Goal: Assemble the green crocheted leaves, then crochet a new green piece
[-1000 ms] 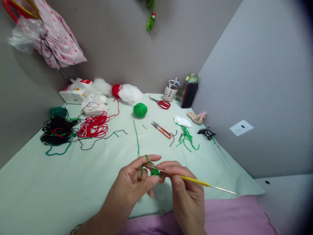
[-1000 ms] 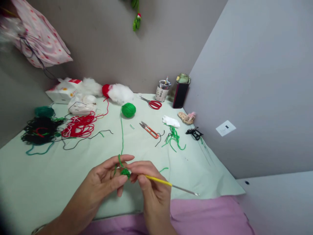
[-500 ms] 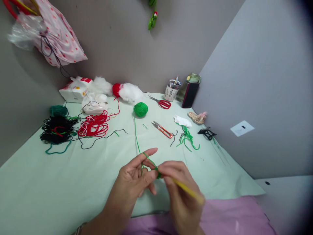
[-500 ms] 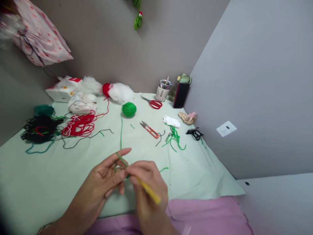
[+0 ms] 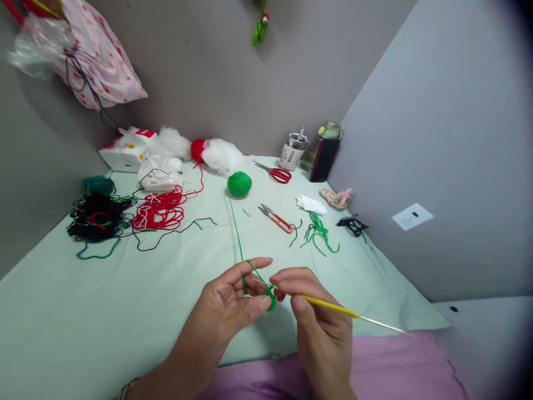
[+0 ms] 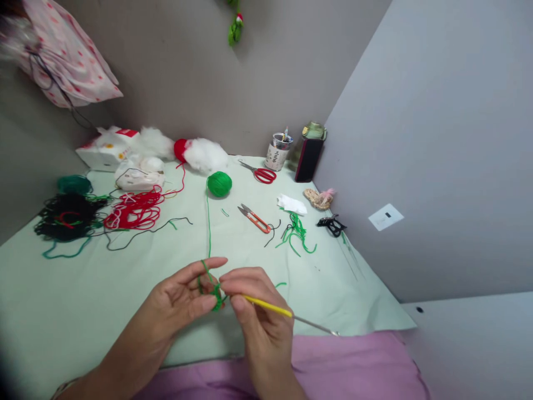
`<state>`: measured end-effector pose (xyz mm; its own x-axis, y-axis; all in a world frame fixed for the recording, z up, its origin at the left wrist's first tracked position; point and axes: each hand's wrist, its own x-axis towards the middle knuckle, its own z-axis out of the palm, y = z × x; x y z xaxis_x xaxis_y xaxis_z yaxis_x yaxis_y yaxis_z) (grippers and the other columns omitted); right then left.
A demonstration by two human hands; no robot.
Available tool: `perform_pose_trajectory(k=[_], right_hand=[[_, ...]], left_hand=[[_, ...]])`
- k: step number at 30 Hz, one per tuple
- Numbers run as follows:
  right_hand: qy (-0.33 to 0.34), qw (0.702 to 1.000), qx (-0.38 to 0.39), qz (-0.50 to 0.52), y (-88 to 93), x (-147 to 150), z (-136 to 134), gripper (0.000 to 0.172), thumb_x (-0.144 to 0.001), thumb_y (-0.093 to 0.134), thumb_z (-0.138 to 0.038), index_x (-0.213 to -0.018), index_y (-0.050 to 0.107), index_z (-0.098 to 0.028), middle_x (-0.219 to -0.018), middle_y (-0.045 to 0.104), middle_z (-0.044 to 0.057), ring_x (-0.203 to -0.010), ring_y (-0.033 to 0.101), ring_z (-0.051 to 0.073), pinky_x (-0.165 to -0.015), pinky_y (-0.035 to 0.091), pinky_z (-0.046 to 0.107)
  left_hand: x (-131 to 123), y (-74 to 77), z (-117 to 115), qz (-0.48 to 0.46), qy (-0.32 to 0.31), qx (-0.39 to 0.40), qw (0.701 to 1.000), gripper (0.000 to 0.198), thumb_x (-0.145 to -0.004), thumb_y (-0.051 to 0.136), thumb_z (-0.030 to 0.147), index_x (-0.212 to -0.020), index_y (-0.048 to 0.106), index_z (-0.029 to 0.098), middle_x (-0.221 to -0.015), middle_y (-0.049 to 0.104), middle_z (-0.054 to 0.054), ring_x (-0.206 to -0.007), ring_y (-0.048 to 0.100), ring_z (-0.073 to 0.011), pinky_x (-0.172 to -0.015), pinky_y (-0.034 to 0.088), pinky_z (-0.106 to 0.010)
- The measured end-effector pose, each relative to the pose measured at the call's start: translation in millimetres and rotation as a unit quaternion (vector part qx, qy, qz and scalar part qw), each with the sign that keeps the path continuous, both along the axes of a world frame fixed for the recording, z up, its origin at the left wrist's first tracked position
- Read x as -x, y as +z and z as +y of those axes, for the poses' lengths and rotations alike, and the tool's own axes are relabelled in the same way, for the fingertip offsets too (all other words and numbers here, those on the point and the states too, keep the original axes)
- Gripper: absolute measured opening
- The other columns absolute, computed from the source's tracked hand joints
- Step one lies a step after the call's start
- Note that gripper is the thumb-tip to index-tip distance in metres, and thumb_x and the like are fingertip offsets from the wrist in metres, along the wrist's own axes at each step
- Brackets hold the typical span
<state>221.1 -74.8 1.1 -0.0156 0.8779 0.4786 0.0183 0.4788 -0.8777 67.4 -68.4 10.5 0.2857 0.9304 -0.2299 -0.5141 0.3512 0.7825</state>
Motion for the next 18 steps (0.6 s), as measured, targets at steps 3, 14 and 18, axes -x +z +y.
perform_pose_trajectory(k=[3,14,18], right_hand=[[0.006,1.000,0.006,0.003,-0.3,-1.4,-1.3,0.021,-0.101,0.057,-0.023,-0.105,0.077,-0.028,-0.097,0.072,0.003,-0.090,0.066,0.016,-0.075,0.056,0.027],[-0.023,0.999,0.002,0.040,-3.1,-0.7,-0.5,0.020,-0.098,0.059,-0.015,-0.101,0.076,-0.026,-0.093,0.074,0.004,-0.084,0.068,0.016,-0.071,0.058,0.028],[0.000,0.993,0.055,0.105,-3.6,-1.4,1.7,0.017,-0.100,0.058,-0.024,-0.098,0.075,-0.022,-0.090,0.074,0.006,-0.073,0.066,0.015,-0.067,0.057,0.028]], left_hand=[[0.7,-2.3,0.1,-0.006,-0.002,-0.012,1.000,0.062,-0.077,0.087,0.022,-0.134,0.066,0.033,-0.083,0.065,0.003,-0.083,0.061,-0.0124,-0.084,0.050,-0.027],[1.2,-2.2,-0.6,0.010,0.002,-0.021,1.000,0.069,-0.077,0.085,0.021,-0.140,0.058,0.025,-0.088,0.065,0.000,-0.088,0.063,-0.0171,-0.087,0.050,-0.033],[1.5,1.2,-1.2,0.020,0.015,-0.018,1.000,0.063,-0.078,0.083,0.021,-0.137,0.062,0.026,-0.088,0.065,0.000,-0.089,0.062,-0.0173,-0.087,0.050,-0.031]])
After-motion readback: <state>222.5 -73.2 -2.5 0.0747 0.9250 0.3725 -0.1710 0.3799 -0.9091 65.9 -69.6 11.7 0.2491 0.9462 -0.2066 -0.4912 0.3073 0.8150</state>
